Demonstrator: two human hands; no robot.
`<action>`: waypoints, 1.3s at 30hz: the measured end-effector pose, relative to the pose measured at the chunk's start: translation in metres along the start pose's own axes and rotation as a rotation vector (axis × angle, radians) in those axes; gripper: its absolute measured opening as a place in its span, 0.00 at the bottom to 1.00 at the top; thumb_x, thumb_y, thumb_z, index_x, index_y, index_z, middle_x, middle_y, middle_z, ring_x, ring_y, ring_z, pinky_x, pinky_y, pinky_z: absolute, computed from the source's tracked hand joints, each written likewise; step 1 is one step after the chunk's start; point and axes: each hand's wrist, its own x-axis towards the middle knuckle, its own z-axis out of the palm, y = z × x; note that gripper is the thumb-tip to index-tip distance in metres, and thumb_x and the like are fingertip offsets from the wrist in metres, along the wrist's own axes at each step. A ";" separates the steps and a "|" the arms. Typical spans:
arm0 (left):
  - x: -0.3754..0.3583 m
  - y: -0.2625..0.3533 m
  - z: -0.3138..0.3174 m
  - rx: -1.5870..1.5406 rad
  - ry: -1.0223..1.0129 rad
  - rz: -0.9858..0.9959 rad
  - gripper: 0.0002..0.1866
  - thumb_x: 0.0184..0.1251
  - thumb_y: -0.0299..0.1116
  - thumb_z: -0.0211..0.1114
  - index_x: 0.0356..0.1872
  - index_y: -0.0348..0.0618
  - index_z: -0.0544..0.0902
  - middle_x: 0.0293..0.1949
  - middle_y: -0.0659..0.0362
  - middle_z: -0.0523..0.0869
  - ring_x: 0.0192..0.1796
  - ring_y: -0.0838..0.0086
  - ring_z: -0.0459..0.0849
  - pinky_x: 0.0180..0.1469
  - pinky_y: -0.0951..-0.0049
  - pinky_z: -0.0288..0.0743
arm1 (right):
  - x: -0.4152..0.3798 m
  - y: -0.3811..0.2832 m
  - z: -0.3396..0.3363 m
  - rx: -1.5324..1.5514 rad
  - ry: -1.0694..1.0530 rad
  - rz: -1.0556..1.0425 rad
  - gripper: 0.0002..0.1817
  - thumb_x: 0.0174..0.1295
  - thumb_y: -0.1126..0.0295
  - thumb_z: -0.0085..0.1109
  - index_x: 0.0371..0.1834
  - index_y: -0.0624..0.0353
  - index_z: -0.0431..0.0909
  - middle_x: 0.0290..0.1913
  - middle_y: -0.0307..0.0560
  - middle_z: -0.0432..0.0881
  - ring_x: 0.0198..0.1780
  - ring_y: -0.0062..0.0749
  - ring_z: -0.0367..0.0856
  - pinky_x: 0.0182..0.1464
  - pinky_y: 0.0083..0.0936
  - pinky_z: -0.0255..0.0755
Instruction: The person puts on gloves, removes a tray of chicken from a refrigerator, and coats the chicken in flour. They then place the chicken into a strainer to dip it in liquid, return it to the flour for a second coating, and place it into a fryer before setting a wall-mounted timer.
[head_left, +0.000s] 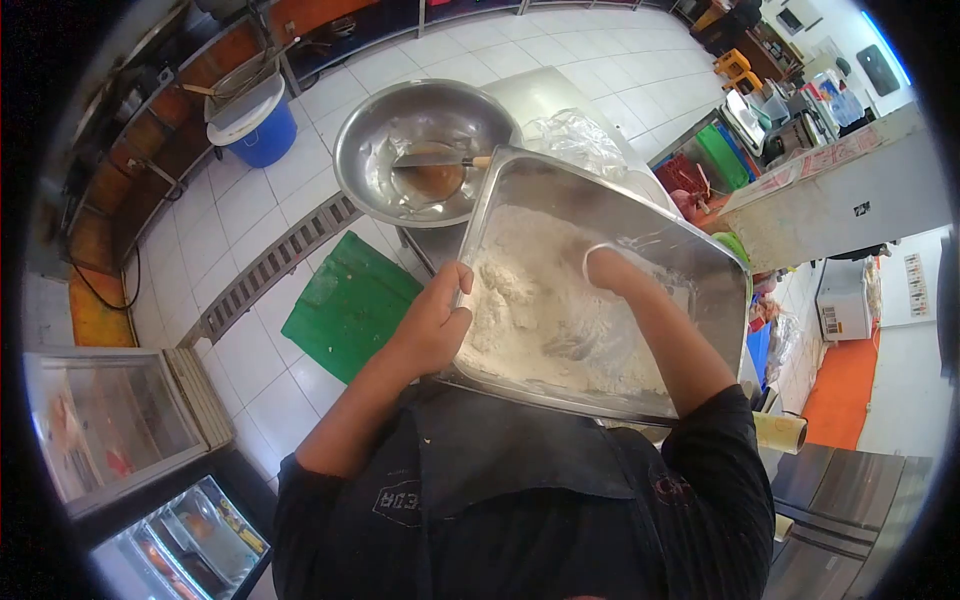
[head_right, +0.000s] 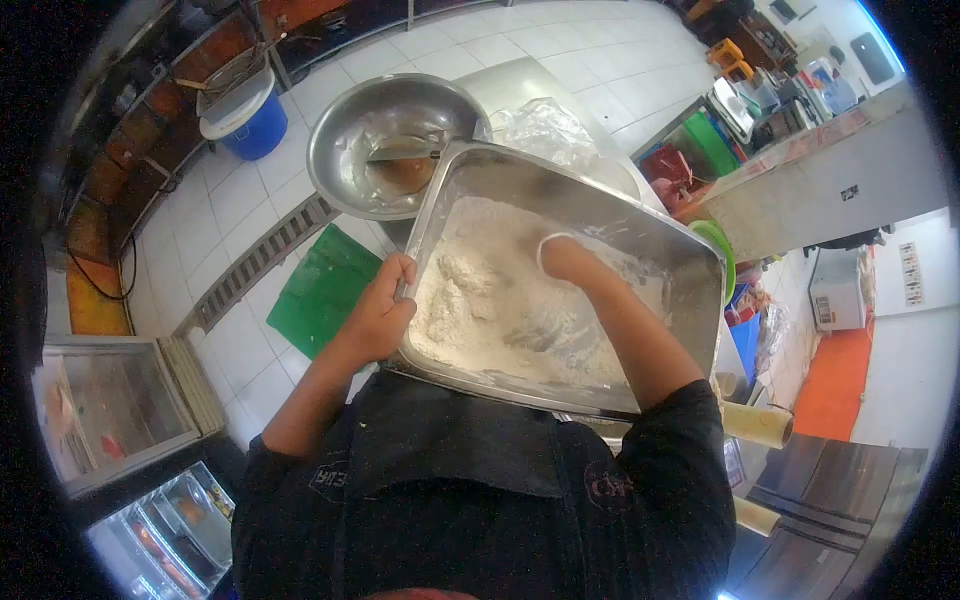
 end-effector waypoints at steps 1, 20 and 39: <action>-0.001 0.003 0.000 0.003 -0.007 -0.015 0.14 0.55 0.19 0.49 0.44 0.41 0.65 0.35 0.50 0.68 0.39 0.63 0.69 0.48 0.65 0.68 | 0.006 0.012 0.011 -0.058 -0.068 -0.031 0.19 0.69 0.63 0.56 0.55 0.65 0.81 0.53 0.60 0.83 0.53 0.42 0.82 0.56 0.36 0.73; -0.001 0.007 -0.006 0.003 -0.041 -0.054 0.14 0.55 0.19 0.49 0.43 0.41 0.65 0.36 0.51 0.67 0.39 0.64 0.67 0.48 0.65 0.67 | -0.030 0.061 0.099 0.604 -0.265 -0.437 0.14 0.70 0.66 0.55 0.55 0.59 0.79 0.45 0.44 0.83 0.47 0.29 0.82 0.47 0.31 0.76; 0.004 -0.001 -0.002 -0.010 -0.010 0.030 0.14 0.53 0.18 0.49 0.42 0.40 0.65 0.37 0.50 0.67 0.41 0.61 0.68 0.51 0.66 0.67 | 0.037 0.045 0.110 0.978 -0.115 -0.134 0.13 0.68 0.68 0.55 0.54 0.55 0.79 0.46 0.45 0.82 0.45 0.35 0.82 0.47 0.30 0.76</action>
